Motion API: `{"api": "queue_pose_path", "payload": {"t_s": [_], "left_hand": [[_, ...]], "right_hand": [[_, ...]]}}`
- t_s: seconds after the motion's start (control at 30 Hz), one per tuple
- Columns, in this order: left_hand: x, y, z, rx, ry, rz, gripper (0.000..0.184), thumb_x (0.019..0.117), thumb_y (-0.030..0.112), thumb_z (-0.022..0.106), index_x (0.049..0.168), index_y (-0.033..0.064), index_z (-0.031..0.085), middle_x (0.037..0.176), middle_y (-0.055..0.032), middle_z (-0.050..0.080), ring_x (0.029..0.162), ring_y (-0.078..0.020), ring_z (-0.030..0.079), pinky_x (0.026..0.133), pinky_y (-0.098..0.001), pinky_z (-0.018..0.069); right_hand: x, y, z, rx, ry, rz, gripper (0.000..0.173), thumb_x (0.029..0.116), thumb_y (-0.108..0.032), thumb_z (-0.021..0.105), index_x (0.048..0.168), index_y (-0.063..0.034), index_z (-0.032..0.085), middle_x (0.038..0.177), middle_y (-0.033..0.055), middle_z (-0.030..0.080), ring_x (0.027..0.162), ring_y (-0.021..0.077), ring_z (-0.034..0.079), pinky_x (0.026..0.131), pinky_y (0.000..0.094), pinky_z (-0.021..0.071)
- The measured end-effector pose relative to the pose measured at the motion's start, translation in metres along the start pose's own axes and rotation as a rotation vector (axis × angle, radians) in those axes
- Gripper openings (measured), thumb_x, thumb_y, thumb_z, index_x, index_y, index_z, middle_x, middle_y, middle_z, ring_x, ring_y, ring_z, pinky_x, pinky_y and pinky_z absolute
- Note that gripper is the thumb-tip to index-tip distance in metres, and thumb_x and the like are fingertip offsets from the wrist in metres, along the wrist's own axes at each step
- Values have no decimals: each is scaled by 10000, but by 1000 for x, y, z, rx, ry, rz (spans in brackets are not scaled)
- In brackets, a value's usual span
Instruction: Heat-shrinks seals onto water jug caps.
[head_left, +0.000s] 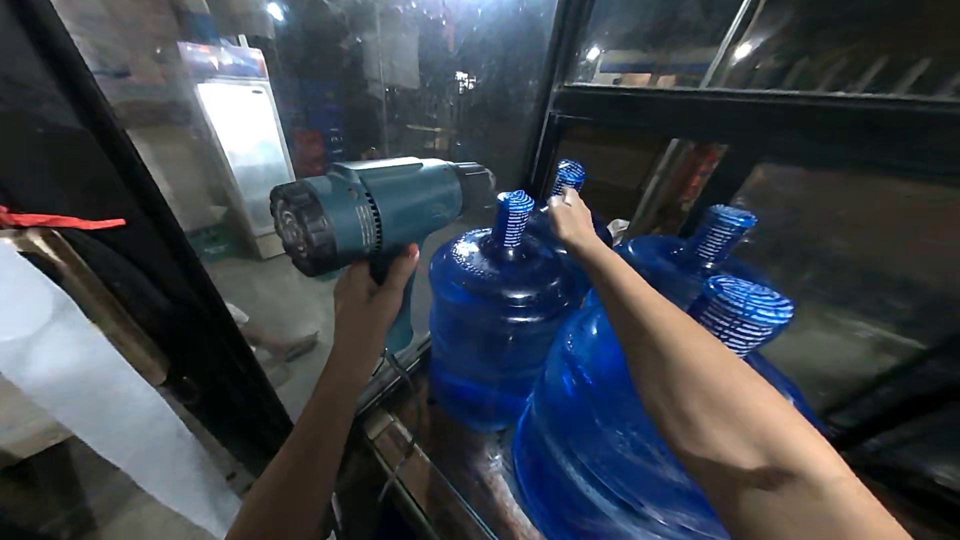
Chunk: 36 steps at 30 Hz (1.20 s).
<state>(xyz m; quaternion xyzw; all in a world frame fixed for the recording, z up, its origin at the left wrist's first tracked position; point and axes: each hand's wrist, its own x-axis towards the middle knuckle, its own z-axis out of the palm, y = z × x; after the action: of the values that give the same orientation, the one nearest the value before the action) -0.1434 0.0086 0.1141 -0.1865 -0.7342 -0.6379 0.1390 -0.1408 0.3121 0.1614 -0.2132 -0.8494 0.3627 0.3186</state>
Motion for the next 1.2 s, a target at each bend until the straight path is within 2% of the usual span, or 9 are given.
{"api": "queue_pose_path", "payload": {"t_s": [0.17,0.37,0.5,0.63,0.7,0.83,0.93,1.1,1.2], "left_hand": [[0,-12,-5,17,109,124,423,998,394,641,1235,45,645,1058,-46,688,974,-45,646,856,-288,541],[2,-33,-8,33,142,142,395,988,330,642,1205,0,640,992,-22,666,918,26,617,815,-191,519],[-2,-26,-20,93,80,28,407,981,340,661,1184,-13,654,1016,-80,679,943,-79,644,848,-304,535],[-5,-12,-25,113,10,-13,393,992,319,651,1207,-11,645,1078,-114,678,1006,-126,643,905,-350,521],[-6,-8,-24,165,-33,77,406,987,347,651,1206,6,655,1062,-105,683,992,-120,645,888,-357,527],[-20,18,-13,326,-69,338,388,986,377,635,1148,27,682,950,-52,688,869,-50,644,792,-299,543],[-27,39,-5,481,-64,577,419,1000,412,602,1112,17,687,916,-102,695,845,-129,669,757,-368,560],[-26,105,12,821,-143,575,576,995,550,541,1154,14,676,1022,-260,686,949,-456,675,771,-692,499],[-7,156,43,992,-250,546,640,993,544,541,1170,-61,651,1196,-313,630,1104,-501,625,875,-719,468]], "right_hand": [[16,-53,27,-429,-91,-274,776,1086,-493,251,1574,110,210,1638,325,211,1550,445,170,1251,603,112],[68,-63,51,-640,-394,-7,779,1078,-568,219,1612,-1,227,1657,292,194,1536,475,187,1191,731,91],[84,-23,32,-534,-350,27,475,1095,-275,408,1460,21,473,1521,365,367,1402,562,346,1065,749,290],[44,-10,-17,-493,-59,296,810,990,-356,546,1584,75,203,1602,383,211,1469,555,264,1144,731,202],[11,-31,-25,-505,-37,220,808,976,-321,586,1551,124,233,1570,408,250,1433,579,310,1116,745,237],[-64,-93,-39,-865,-300,88,442,1023,-285,563,1175,125,629,1282,336,601,1240,501,563,933,717,413],[-136,-83,-68,-889,-379,-119,288,1021,-194,541,1004,69,659,1003,281,674,997,472,663,764,639,489],[-217,-16,-104,-608,-511,-290,397,1074,-237,455,1346,15,596,1146,237,677,1073,424,657,902,588,493],[-233,34,-92,-428,-266,-521,379,1029,-202,513,1289,29,661,1141,237,707,1108,412,678,946,561,522]]}}
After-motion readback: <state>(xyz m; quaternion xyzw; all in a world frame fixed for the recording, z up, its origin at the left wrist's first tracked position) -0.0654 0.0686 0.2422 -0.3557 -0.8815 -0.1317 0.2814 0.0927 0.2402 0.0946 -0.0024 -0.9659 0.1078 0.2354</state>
